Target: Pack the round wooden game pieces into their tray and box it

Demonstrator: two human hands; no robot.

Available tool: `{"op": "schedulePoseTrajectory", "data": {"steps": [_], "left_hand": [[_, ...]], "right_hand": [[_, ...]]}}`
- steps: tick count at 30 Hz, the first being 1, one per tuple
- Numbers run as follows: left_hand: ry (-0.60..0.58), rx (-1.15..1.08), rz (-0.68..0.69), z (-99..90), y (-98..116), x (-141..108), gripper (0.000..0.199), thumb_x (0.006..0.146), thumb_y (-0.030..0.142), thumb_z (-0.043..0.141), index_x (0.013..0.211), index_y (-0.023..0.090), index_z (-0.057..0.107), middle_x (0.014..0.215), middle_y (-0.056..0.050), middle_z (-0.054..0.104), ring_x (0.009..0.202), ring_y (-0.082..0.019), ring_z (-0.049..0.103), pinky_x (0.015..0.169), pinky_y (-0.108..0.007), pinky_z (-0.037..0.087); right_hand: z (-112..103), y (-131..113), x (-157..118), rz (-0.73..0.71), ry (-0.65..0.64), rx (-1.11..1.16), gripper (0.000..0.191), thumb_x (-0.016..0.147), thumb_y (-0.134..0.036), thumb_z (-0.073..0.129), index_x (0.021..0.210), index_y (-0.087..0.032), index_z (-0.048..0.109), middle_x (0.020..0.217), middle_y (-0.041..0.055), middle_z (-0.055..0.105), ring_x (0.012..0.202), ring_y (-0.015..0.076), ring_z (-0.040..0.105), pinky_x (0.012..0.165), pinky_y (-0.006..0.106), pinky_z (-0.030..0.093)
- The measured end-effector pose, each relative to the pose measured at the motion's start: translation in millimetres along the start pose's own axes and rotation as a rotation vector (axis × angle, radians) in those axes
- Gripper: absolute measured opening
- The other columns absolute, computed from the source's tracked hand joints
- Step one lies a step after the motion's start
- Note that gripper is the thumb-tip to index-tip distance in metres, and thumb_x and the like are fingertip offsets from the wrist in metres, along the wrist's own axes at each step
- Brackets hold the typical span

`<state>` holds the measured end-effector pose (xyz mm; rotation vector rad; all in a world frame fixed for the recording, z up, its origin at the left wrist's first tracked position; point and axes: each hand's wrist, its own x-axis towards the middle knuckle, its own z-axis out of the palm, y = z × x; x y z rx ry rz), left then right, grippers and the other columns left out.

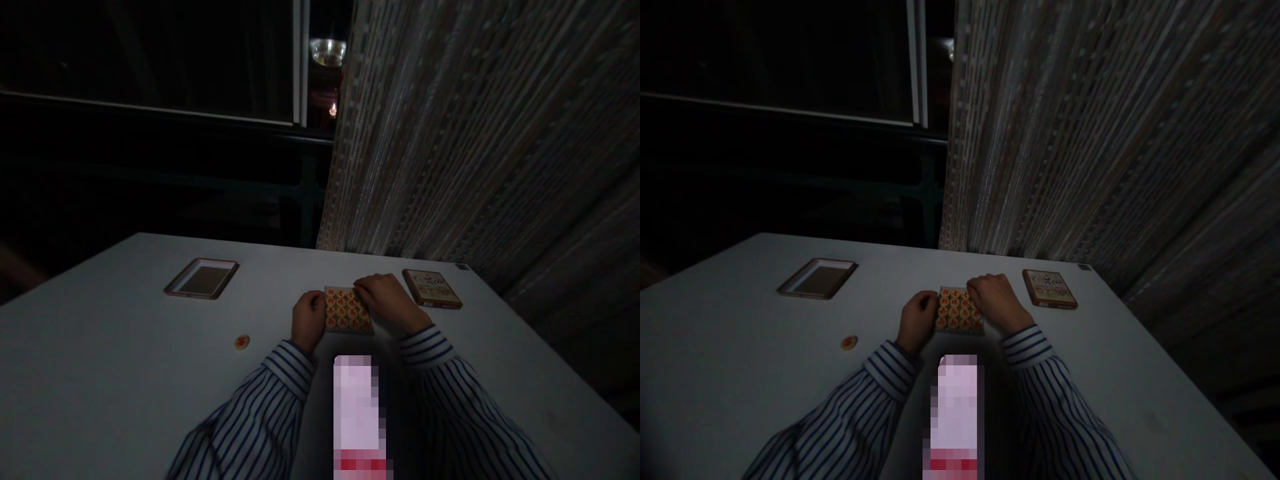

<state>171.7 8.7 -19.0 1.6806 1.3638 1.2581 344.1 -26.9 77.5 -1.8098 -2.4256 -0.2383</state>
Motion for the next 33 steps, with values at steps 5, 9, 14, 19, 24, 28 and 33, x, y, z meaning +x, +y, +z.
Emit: {"op": "schedulePoseTrajectory", "data": {"steps": [5, 9, 14, 19, 24, 28, 33], "left_hand": [[0.032, 0.0, 0.045, -3.0, 6, -5, 0.023, 0.08, 0.028, 0.046, 0.085, 0.015, 0.064, 0.087, -0.008, 0.066, 0.082, -0.017, 0.06, 0.076, -0.03, 0.046], [0.015, -0.026, 0.075, -8.7, 14, -13, 0.023, 0.079, 0.028, 0.048, 0.086, 0.015, 0.064, 0.088, -0.008, 0.066, 0.082, -0.017, 0.06, 0.076, -0.03, 0.047], [-0.061, -0.075, 0.086, -28.2, 24, -23, 0.024, 0.079, 0.032, 0.049, 0.088, 0.015, 0.064, 0.088, -0.007, 0.067, 0.08, -0.016, 0.06, 0.075, -0.029, 0.047], [-0.119, -0.007, 0.118, -64.5, 31, -34, 0.026, 0.079, 0.034, 0.049, 0.09, 0.016, 0.064, 0.089, -0.007, 0.067, 0.079, -0.016, 0.061, 0.074, -0.028, 0.047], [-0.074, 0.122, 0.104, -105.6, 22, -42, 0.029, 0.079, 0.038, 0.048, 0.094, 0.017, 0.062, 0.092, -0.007, 0.067, 0.08, -0.017, 0.062, 0.075, -0.029, 0.048], [-0.032, 0.234, 0.102, -136.3, 7, -43, 0.032, 0.079, 0.039, 0.048, 0.098, 0.017, 0.061, 0.095, -0.008, 0.066, 0.082, -0.018, 0.062, 0.075, -0.03, 0.049], [-0.023, 0.321, 0.108, -164.6, -11, -41, 0.033, 0.078, 0.04, 0.049, 0.099, 0.017, 0.061, 0.097, -0.008, 0.066, 0.087, -0.019, 0.062, 0.08, -0.032, 0.048]], "right_hand": [[-4, -10, -18, 0.003, 0.045, 0.009, 0.031, 0.091, -0.026, 0.034, 0.093, -0.019, 0.063, 0.087, 0.0061, 0.068, 0.084, 0.0175, 0.058, 0.074, 0.027, 0.033], [-10, -18, -29, 0.016, 0.031, 0.035, 0.031, 0.09, -0.025, 0.034, 0.099, -0.019, 0.063, 0.092, 0.0069, 0.068, 0.087, 0.0172, 0.058, 0.077, 0.027, 0.033], [-19, -32, -34, 0.023, -0.017, 0.067, 0.032, 0.09, -0.025, 0.033, 0.099, -0.018, 0.063, 0.096, 0.0069, 0.067, 0.087, 0.0172, 0.058, 0.077, 0.026, 0.034], [-21, -48, -31, -0.011, -0.029, 0.122, 0.033, 0.091, -0.026, 0.032, 0.096, -0.018, 0.063, 0.095, 0.0067, 0.066, 0.087, 0.017, 0.058, 0.077, 0.026, 0.036], [-19, -65, -24, -0.075, -0.019, 0.158, 0.031, 0.09, -0.027, 0.034, 0.092, -0.019, 0.063, 0.092, 0.0054, 0.066, 0.084, 0.0158, 0.058, 0.073, 0.025, 0.036], [-20, -80, -17, -0.129, -0.043, 0.17, 0.031, 0.091, -0.027, 0.033, 0.09, -0.018, 0.064, 0.09, 0.0055, 0.066, 0.084, 0.0164, 0.058, 0.073, 0.026, 0.035], [-19, -96, -7, -0.2, -0.094, 0.158, 0.03, 0.091, -0.025, 0.034, 0.087, -0.018, 0.063, 0.091, 0.0058, 0.066, 0.086, 0.0167, 0.058, 0.073, 0.026, 0.035]]}}
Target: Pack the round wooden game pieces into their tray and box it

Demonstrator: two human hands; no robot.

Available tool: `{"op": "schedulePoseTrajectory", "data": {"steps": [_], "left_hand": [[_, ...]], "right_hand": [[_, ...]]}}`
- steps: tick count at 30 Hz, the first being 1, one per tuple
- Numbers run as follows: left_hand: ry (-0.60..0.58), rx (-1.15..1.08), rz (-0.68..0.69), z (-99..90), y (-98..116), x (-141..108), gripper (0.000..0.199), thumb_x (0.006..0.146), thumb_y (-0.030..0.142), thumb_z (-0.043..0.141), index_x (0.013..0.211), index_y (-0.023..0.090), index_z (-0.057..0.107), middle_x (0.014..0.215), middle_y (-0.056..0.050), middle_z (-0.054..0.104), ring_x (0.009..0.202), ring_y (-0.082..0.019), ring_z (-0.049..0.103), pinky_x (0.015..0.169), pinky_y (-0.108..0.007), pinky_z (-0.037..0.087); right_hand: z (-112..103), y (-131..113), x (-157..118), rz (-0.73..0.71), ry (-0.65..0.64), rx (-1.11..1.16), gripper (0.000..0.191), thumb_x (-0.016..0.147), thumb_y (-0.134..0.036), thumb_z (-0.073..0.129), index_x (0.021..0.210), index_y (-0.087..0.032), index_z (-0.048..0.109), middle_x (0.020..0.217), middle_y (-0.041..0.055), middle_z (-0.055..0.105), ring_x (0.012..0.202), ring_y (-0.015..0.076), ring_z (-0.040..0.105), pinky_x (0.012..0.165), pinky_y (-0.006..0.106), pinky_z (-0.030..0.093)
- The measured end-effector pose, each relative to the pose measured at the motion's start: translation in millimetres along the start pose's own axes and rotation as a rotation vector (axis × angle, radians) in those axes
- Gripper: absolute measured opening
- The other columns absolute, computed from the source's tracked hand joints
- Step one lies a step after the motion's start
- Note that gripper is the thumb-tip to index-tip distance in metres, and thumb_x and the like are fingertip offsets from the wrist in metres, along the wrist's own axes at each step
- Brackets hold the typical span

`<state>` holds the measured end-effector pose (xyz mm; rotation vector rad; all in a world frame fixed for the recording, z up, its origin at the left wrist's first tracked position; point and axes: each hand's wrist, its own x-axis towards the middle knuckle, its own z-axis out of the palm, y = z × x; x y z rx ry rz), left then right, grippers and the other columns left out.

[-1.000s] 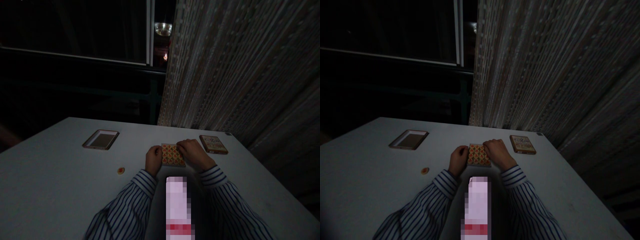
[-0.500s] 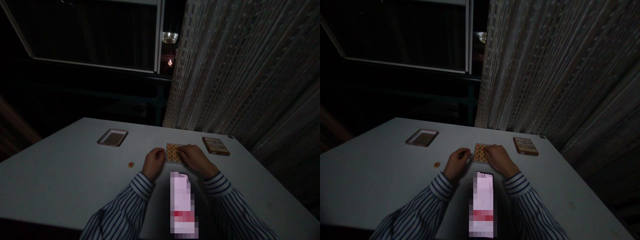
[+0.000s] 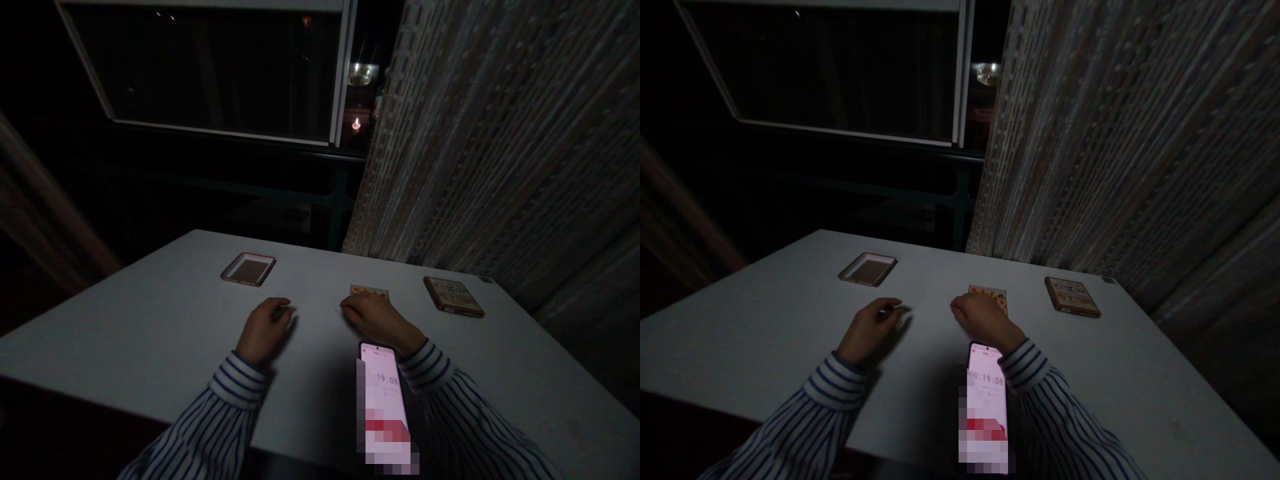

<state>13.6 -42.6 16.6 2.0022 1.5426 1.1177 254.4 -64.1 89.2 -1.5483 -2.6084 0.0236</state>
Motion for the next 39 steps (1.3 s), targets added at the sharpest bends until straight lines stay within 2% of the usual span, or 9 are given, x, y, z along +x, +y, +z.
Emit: {"op": "schedulePoseTrajectory", "data": {"steps": [4, 10, 16, 28, 39], "left_hand": [[-0.015, 0.046, 0.008, -4.9, -14, -3, 0.035, 0.075, 0.039, 0.052, 0.1, 0.017, 0.06, 0.1, -0.009, 0.065, 0.093, -0.021, 0.06, 0.084, -0.034, 0.047], [-0.05, 0.118, 0.044, 0.9, -25, -11, 0.034, 0.075, 0.038, 0.051, 0.1, 0.018, 0.061, 0.103, -0.008, 0.065, 0.099, -0.022, 0.057, 0.091, -0.037, 0.043], [-0.042, 0.122, 0.058, 4.3, -33, -13, 0.034, 0.073, 0.035, 0.054, 0.101, 0.019, 0.062, 0.102, -0.008, 0.065, 0.099, -0.022, 0.057, 0.09, -0.037, 0.043], [-0.051, 0.132, 0.067, 4.7, -33, -14, 0.029, 0.077, 0.033, 0.05, 0.099, 0.02, 0.063, 0.099, -0.006, 0.066, 0.096, -0.02, 0.058, 0.089, -0.034, 0.044], [-0.03, 0.135, 0.066, 5.5, -30, -16, 0.031, 0.077, 0.038, 0.05, 0.101, 0.021, 0.061, 0.098, -0.006, 0.067, 0.093, -0.02, 0.06, 0.084, -0.032, 0.046]], "right_hand": [[4, -7, 9, -0.056, -0.031, -0.008, 0.031, 0.091, -0.025, 0.032, 0.084, -0.017, 0.061, 0.091, 0.0059, 0.066, 0.085, 0.0164, 0.058, 0.073, 0.026, 0.036], [12, -19, 21, -0.087, -0.081, -0.006, 0.03, 0.09, -0.027, 0.033, 0.088, -0.017, 0.061, 0.092, 0.007, 0.065, 0.087, 0.0173, 0.058, 0.078, 0.027, 0.037], [23, -30, 31, -0.134, -0.111, -0.058, 0.031, 0.09, -0.029, 0.033, 0.086, -0.017, 0.061, 0.091, 0.008, 0.065, 0.084, 0.0184, 0.058, 0.074, 0.029, 0.038], [39, -44, 38, -0.196, -0.146, -0.099, 0.027, 0.088, -0.027, 0.036, 0.093, -0.016, 0.06, 0.096, 0.0097, 0.063, 0.089, 0.02, 0.057, 0.073, 0.03, 0.039], [33, -34, 35, -0.202, -0.107, -0.039, 0.028, 0.089, -0.028, 0.035, 0.093, -0.016, 0.059, 0.096, 0.0093, 0.062, 0.09, 0.019, 0.056, 0.075, 0.029, 0.039]]}}
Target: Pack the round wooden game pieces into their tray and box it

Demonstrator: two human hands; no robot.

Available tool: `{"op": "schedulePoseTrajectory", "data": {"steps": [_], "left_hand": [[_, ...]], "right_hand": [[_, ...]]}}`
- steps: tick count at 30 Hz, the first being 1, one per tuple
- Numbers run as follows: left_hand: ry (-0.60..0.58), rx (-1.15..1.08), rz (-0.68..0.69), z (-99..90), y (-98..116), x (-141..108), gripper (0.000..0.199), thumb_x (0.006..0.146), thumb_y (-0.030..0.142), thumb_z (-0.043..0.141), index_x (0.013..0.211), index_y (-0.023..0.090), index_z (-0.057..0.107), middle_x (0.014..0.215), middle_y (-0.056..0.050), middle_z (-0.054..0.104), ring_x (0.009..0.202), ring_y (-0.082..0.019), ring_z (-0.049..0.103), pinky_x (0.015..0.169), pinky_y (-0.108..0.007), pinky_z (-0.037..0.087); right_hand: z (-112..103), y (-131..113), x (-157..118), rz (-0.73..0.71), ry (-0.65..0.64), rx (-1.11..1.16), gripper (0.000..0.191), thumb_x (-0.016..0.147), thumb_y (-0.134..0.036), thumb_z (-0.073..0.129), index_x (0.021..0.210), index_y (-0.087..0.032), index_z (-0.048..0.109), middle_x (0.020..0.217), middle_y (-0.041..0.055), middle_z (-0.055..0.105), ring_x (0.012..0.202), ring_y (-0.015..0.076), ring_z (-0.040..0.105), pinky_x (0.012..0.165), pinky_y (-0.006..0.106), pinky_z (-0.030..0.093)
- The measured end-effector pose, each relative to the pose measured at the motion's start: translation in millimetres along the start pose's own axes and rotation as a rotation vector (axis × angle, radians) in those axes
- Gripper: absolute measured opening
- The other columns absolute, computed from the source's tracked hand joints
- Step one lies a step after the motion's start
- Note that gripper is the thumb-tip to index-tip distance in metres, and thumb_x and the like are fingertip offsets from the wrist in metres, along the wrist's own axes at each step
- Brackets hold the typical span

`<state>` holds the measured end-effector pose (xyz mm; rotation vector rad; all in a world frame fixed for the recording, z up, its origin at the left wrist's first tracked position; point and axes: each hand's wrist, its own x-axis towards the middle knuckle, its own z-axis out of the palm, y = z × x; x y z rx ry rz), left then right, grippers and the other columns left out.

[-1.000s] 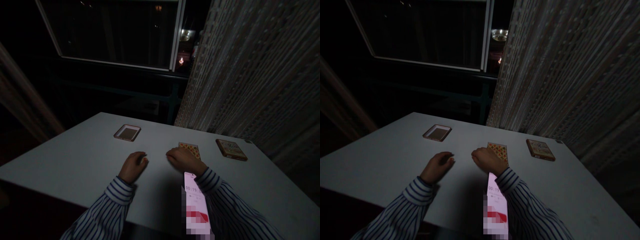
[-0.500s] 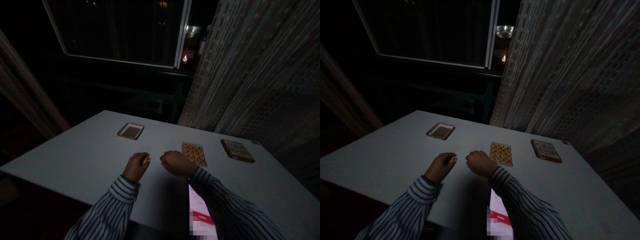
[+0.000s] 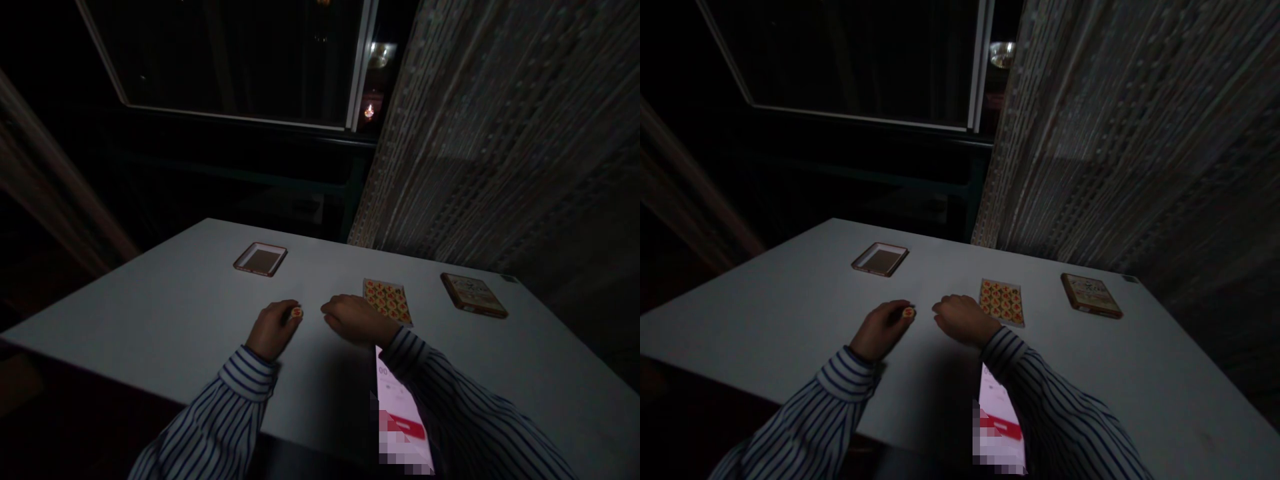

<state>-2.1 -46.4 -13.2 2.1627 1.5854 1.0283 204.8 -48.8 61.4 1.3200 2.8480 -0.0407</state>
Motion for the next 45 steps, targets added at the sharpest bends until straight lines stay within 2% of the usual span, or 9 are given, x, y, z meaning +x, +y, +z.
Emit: {"op": "schedulePoseTrajectory", "data": {"steps": [10, 19, 27, 40, 45], "left_hand": [[0.013, -0.055, 0.031, -0.1, 18, -1, 0.034, 0.079, 0.042, 0.05, 0.101, 0.018, 0.06, 0.102, -0.008, 0.065, 0.095, -0.019, 0.059, 0.087, -0.033, 0.045], [-0.006, -0.078, 0.12, 1.8, 39, 4, 0.033, 0.081, 0.039, 0.049, 0.104, 0.016, 0.059, 0.102, -0.008, 0.065, 0.095, -0.019, 0.059, 0.087, -0.034, 0.046], [0.02, -0.098, 0.194, 13.8, 61, 14, 0.03, 0.081, 0.035, 0.05, 0.103, 0.017, 0.059, 0.101, -0.008, 0.065, 0.094, -0.019, 0.06, 0.086, -0.035, 0.048], [-0.052, -0.151, 0.206, 41.6, 92, 30, 0.029, 0.081, 0.031, 0.05, 0.105, 0.016, 0.058, 0.103, -0.008, 0.065, 0.096, -0.018, 0.06, 0.089, -0.033, 0.046], [-0.082, -0.142, 0.22, 52.0, 105, 35, 0.029, 0.081, 0.028, 0.05, 0.105, 0.015, 0.058, 0.106, -0.008, 0.064, 0.098, -0.019, 0.059, 0.09, -0.034, 0.046]], "right_hand": [[-10, 15, -12, 0.045, 0.085, 0.14, 0.035, 0.09, -0.029, 0.032, 0.109, -0.017, 0.059, 0.103, 0.0092, 0.062, 0.097, 0.0181, 0.055, 0.083, 0.029, 0.037], [-14, 29, -26, 0.102, 0.201, 0.242, 0.034, 0.088, -0.03, 0.038, 0.111, -0.016, 0.059, 0.109, 0.0088, 0.063, 0.101, 0.0194, 0.055, 0.088, 0.03, 0.036], [-13, 36, -40, 0.136, 0.25, 0.281, 0.03, 0.088, -0.027, 0.039, 0.1, -0.017, 0.064, 0.098, 0.0069, 0.067, 0.092, 0.0192, 0.059, 0.08, 0.029, 0.039], [-2, 59, -61, 0.243, 0.337, 0.371, 0.024, 0.086, -0.024, 0.042, 0.083, -0.018, 0.065, 0.081, 0.0037, 0.067, 0.073, 0.0149, 0.059, 0.065, 0.024, 0.037], [5, 66, -70, 0.309, 0.38, 0.413, 0.023, 0.085, -0.025, 0.043, 0.083, -0.018, 0.065, 0.079, 0.0032, 0.066, 0.072, 0.0146, 0.058, 0.063, 0.024, 0.038]]}}
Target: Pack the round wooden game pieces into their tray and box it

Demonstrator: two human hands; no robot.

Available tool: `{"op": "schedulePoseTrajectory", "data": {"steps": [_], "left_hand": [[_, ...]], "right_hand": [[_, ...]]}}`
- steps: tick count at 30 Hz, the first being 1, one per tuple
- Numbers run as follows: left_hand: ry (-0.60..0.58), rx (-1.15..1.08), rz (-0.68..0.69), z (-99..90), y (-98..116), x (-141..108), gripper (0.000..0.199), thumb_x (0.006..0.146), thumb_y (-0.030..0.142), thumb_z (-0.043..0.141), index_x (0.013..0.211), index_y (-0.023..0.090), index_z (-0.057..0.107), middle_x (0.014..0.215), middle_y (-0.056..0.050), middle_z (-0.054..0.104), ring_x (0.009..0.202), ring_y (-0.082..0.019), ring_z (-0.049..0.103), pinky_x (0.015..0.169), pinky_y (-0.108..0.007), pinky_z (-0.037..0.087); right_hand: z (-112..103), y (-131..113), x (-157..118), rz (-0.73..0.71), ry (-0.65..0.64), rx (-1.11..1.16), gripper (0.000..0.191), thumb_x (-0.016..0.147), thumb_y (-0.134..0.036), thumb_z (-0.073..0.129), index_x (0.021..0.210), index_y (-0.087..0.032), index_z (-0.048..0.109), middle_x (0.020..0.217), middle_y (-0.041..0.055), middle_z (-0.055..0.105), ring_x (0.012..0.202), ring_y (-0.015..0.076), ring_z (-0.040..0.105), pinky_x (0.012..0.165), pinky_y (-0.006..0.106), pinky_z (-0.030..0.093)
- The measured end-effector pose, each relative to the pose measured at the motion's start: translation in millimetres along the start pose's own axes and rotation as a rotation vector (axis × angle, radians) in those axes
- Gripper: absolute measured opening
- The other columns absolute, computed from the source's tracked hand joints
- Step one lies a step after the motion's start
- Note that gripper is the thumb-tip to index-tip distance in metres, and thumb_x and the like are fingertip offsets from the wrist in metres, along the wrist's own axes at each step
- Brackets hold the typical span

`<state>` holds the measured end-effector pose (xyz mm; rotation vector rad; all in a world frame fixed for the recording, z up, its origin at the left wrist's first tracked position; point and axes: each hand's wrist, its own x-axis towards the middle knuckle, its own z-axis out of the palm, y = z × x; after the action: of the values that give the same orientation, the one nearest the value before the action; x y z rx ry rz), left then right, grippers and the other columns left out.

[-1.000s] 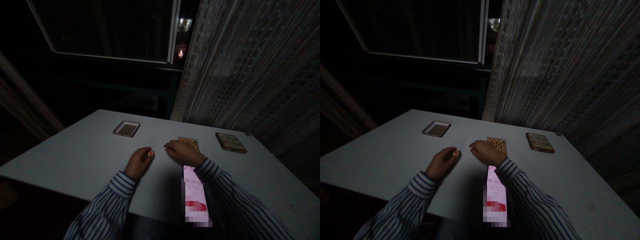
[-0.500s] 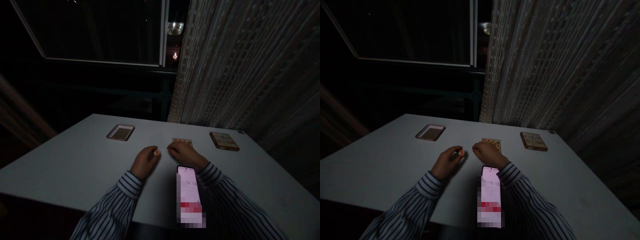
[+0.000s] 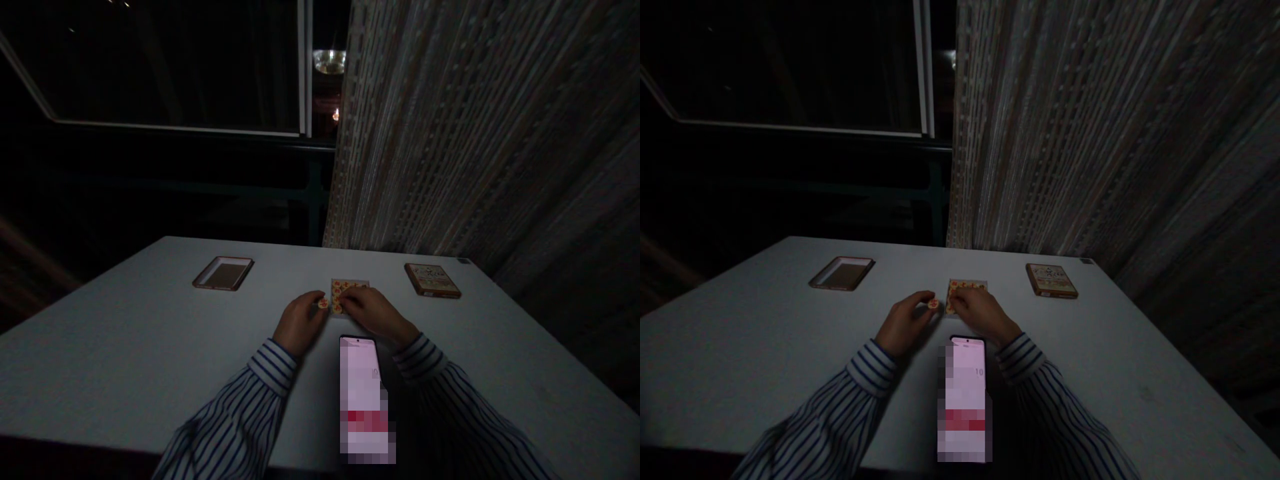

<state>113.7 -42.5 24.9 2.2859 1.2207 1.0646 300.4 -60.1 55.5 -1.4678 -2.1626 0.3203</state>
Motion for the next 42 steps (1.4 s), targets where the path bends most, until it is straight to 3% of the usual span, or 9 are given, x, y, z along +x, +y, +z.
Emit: {"op": "schedulePoseTrajectory", "data": {"steps": [13, 23, 36, 42], "left_hand": [[-0.036, -0.006, 0.063, 26.8, 21, 19, 0.028, 0.078, 0.023, 0.054, 0.105, 0.015, 0.058, 0.103, -0.009, 0.065, 0.095, -0.019, 0.06, 0.087, -0.034, 0.047], [-0.057, -0.111, 0.147, 51.7, 19, 39, 0.027, 0.081, 0.026, 0.05, 0.105, 0.018, 0.058, 0.102, -0.008, 0.065, 0.093, -0.019, 0.06, 0.084, -0.035, 0.048], [-0.057, -0.157, 0.151, 71.3, 20, 46, 0.027, 0.08, 0.023, 0.051, 0.106, 0.017, 0.058, 0.103, -0.007, 0.065, 0.095, -0.018, 0.06, 0.085, -0.033, 0.048], [0.017, -0.27, 0.034, 73.8, 12, 42, 0.025, 0.079, 0.026, 0.053, 0.101, 0.018, 0.06, 0.099, -0.006, 0.067, 0.089, -0.017, 0.063, 0.081, -0.033, 0.051]], "right_hand": [[5, 23, -14, 0.218, 0.196, 0.442, 0.022, 0.078, -0.03, 0.052, 0.084, -0.015, 0.066, 0.08, 0.0041, 0.068, 0.072, 0.0154, 0.061, 0.066, 0.026, 0.046], [7, 40, -14, 0.312, 0.271, 0.802, 0.025, 0.071, -0.037, 0.06, 0.082, -0.014, 0.062, 0.078, 0.0052, 0.067, 0.072, 0.0166, 0.063, 0.067, 0.03, 0.049], [12, 51, -11, 0.407, 0.374, 0.884, 0.027, 0.063, -0.036, 0.068, 0.078, -0.014, 0.063, 0.071, 0.0048, 0.067, 0.069, 0.0173, 0.063, 0.065, 0.03, 0.05], [13, 53, -11, 0.426, 0.419, 0.862, 0.027, 0.06, -0.038, 0.069, 0.075, -0.015, 0.066, 0.077, 0.0056, 0.068, 0.073, 0.0188, 0.063, 0.068, 0.032, 0.051]]}}
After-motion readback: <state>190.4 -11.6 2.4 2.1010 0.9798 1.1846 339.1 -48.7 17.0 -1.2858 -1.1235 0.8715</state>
